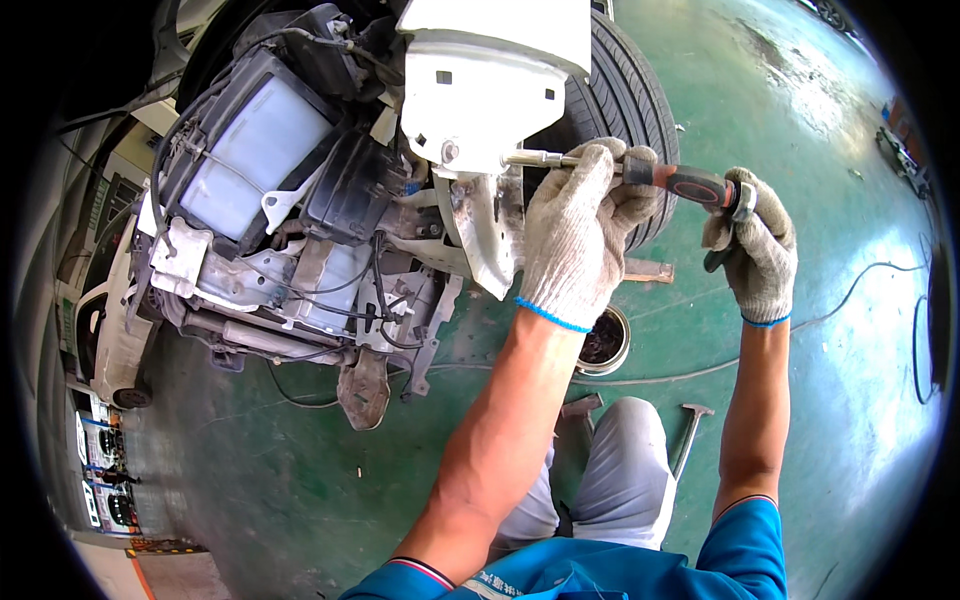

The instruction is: The person is repairing a car's front bumper. They use a screwdriver to loosen screws and a hammer with a metal rod to adjust the bumper's position. The person works on the bumper's alignment and attachment points.

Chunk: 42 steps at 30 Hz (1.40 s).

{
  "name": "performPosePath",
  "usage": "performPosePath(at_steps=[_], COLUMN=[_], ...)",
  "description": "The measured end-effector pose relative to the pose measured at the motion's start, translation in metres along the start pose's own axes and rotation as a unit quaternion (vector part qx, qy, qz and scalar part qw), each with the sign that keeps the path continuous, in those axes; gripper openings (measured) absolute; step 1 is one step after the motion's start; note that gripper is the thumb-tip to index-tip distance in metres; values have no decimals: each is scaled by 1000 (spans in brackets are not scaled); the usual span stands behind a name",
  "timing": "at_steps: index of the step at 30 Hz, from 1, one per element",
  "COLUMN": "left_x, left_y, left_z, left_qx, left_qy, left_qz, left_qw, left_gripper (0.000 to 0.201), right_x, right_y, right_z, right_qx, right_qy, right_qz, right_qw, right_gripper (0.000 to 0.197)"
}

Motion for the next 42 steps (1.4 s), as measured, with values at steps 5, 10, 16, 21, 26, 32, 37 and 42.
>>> performPosePath(at_steps=[5,10,16,21,26,32,37,42], left_x=[2,-1,16,40,59,5,15,11], left_y=[-1,5,14,11,13,-4,-19,-7], left_z=[-1,-2,-6,29,152,165,162,154], left_qx=[-1,9,-105,-780,-719,-888,-903,-835], left_qy=[8,0,-32,86,356,438,403,424], left_qz=[9,-5,-16,-84,142,81,135,119], left_qw=[1000,1000,994,614,580,116,53,331], left_gripper=[25,26,27,32,43,50,59,61], right_x=[8,4,11,45,148,288,298,421], right_y=[10,14,32,-48,-195,-333,-282,-204], right_z=[-13,-17,-45,-25,109,215,150,203], right_qx=[108,72,180,214,97,239,722,573], right_qy=[-8,-19,-11,48,308,423,218,570], right_qz=[94,115,59,178,260,383,285,139], right_qw=[990,991,982,959,910,786,591,573], right_gripper=[45,42,57,42,34,42,57,48])
Point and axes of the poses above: each hand's wrist, its own x-axis away from the middle knuckle, its own y-axis out of the palm, z = x × y, the point moved 6 cm from there along -x, towards the middle knuckle
